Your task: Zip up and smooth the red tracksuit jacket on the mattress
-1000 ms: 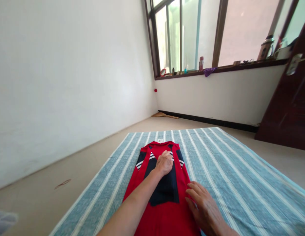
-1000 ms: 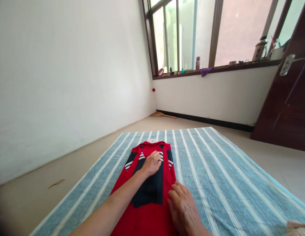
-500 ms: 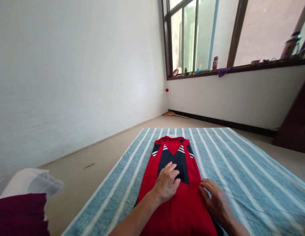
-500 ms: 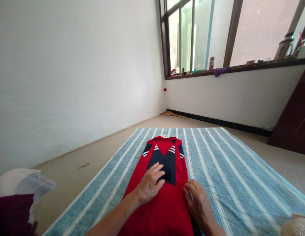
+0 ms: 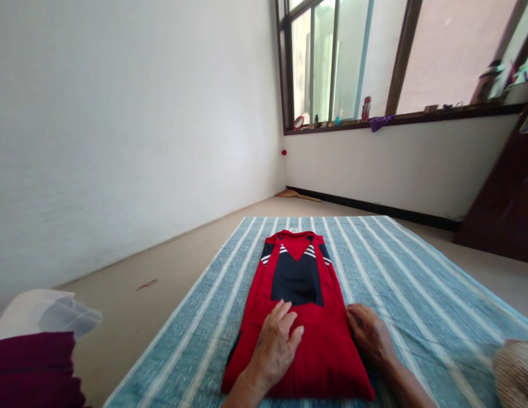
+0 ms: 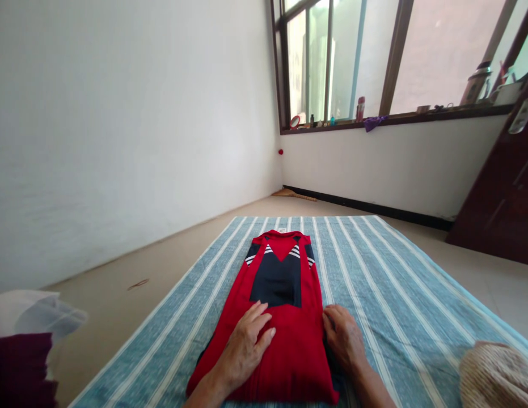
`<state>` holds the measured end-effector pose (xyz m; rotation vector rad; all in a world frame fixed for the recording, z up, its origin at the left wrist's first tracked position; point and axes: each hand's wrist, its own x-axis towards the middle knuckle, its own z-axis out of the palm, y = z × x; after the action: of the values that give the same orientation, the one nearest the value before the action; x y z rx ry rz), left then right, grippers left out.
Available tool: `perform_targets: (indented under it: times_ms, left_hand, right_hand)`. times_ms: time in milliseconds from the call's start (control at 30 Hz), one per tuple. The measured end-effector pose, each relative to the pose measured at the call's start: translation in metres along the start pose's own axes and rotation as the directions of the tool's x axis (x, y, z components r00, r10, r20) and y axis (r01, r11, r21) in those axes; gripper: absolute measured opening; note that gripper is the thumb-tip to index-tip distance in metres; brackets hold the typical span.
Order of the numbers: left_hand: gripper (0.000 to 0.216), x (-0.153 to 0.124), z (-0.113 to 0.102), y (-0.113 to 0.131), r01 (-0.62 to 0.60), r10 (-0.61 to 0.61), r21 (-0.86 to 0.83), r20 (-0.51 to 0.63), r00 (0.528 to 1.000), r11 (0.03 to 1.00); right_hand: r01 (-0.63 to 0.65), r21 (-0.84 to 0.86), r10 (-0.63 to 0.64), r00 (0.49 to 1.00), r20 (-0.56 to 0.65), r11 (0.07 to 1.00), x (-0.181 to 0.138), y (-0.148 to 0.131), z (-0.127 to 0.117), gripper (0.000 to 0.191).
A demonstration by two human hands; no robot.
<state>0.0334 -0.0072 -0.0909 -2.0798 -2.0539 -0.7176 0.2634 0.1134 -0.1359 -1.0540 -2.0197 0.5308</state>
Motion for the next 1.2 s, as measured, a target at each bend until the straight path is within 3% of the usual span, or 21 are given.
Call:
perform_targets:
  times_ms: [233, 767, 1200]
  left_hand:
    - [0.027, -0.008, 0.019, -0.009, -0.019, 0.017, -0.037, -0.071, 0.997, 0.999]
    - [0.025, -0.013, 0.022, -0.004, -0.135, 0.131, 0.007, -0.29, 0.948, 0.991]
    - [0.025, -0.013, 0.019, -0.003, -0.152, 0.155, 0.036, -0.318, 0.935, 0.988]
  right_hand:
    - [0.009, -0.063, -0.007, 0.999, 0.042, 0.998, -0.001, 0.0, 0.0, 0.032]
    - [0.0, -0.084, 0.008, 0.995, 0.103, 0.996, -0.005, 0.014, 0.003, 0.035]
    - [0.023, -0.098, -0.015, 0.997, 0.077, 0.995, -0.005, 0.014, 0.002, 0.033]
